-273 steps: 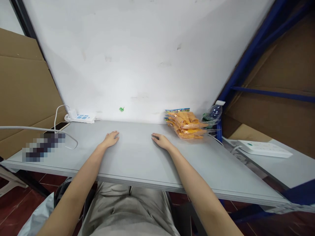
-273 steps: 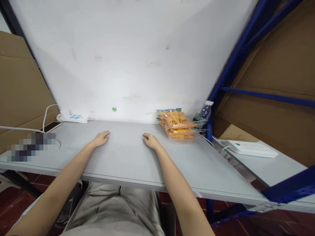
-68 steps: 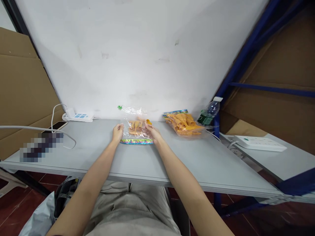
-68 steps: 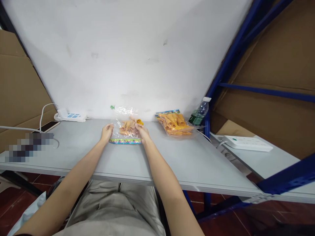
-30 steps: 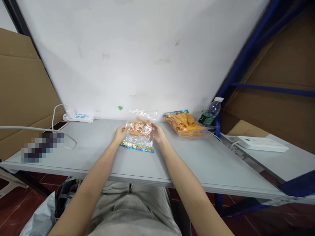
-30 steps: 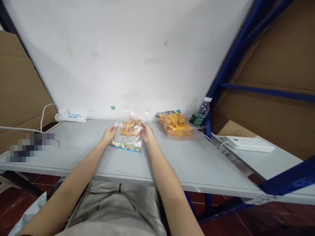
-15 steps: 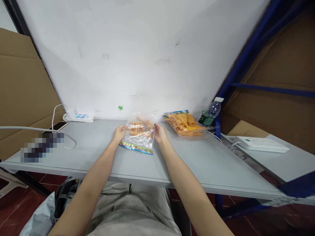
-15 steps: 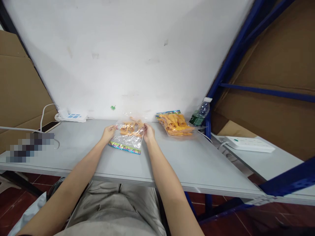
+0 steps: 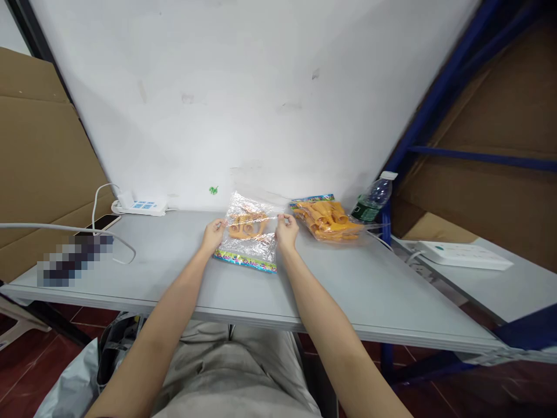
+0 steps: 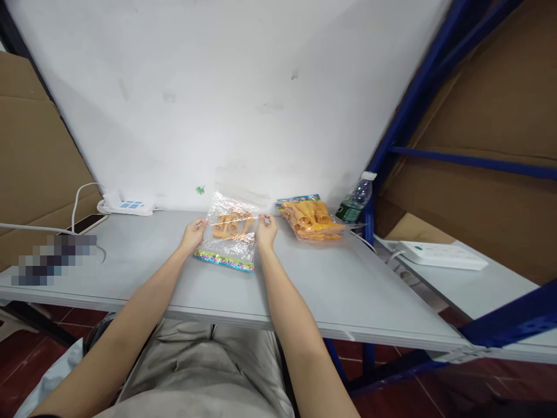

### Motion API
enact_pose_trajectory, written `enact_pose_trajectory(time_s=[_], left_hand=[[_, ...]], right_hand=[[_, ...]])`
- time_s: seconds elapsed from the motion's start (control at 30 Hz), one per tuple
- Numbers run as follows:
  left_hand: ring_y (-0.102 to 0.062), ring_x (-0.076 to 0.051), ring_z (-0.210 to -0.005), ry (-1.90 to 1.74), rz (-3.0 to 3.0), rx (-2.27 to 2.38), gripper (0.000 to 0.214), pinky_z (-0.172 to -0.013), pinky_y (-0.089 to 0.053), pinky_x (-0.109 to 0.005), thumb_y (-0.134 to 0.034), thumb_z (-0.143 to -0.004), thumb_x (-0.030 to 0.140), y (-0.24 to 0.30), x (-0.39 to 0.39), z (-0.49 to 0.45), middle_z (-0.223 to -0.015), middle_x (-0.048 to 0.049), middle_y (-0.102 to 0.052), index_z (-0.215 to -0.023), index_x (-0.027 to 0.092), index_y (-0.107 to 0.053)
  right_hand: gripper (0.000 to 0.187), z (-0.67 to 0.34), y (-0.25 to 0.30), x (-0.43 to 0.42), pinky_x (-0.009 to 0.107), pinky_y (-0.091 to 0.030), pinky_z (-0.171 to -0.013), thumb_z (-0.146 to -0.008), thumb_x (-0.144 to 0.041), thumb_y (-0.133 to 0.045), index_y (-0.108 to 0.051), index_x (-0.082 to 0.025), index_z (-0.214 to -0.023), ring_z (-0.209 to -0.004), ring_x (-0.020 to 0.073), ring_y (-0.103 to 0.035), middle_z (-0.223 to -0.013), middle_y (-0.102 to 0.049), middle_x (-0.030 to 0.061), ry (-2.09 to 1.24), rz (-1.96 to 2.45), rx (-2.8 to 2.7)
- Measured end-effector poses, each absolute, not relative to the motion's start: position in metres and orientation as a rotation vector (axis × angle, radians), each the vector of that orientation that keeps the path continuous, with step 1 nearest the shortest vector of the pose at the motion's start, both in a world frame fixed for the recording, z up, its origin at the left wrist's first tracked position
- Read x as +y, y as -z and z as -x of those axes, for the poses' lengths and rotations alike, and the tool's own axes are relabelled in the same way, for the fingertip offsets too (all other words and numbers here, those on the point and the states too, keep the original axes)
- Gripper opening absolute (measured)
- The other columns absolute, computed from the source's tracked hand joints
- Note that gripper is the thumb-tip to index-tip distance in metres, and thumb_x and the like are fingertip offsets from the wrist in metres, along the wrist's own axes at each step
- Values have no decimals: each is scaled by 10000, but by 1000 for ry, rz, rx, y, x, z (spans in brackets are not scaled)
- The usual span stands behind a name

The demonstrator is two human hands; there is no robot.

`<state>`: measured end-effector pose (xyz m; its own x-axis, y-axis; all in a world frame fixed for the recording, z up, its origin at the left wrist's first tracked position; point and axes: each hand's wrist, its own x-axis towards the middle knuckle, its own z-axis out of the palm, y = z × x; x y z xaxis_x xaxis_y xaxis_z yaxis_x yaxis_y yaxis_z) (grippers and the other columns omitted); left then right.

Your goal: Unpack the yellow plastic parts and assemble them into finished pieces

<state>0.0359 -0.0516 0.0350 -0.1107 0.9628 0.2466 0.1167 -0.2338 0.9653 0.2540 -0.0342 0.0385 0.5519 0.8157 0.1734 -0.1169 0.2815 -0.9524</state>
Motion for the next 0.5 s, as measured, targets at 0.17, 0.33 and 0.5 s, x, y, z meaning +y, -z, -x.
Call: enact_pose_trajectory(time_s=[0.17,0.33,0.5], left_hand=[[-398,-58,-323,-1472,-1365,1118,290,-367,-311,-186,-653,-778,378,-34,-50,-35,-532,68,-552,-965,166,-586],[-611,-67,-577,-1560,-1370,1016,545,-463,-456,-187,-653,-716,231,-37,-51,-37,-1207,-102,-652,-1254,205,-568],[-648,-82,-708,-1526,-1401,1061,595,-495,-464,-166,-564,-726,153,-36,-51,-39,-1462,-145,-498,-1319,193,-597]], right_hand=[[264,-252,-41,-37,251,-225,-348,-733,-461,-685,-622,-215,-805,-324,92,-267,-362,-302,-124,-799,1118,-744],[258,-247,-39,-38,251,-198,-337,-705,-452,-698,-643,-209,-772,-321,90,-267,-354,-311,-117,-816,1113,-762],[292,-244,-37,-37,244,-197,-335,-696,-476,-709,-645,-198,-757,-322,77,-267,-364,-346,-112,-793,1062,-778]])
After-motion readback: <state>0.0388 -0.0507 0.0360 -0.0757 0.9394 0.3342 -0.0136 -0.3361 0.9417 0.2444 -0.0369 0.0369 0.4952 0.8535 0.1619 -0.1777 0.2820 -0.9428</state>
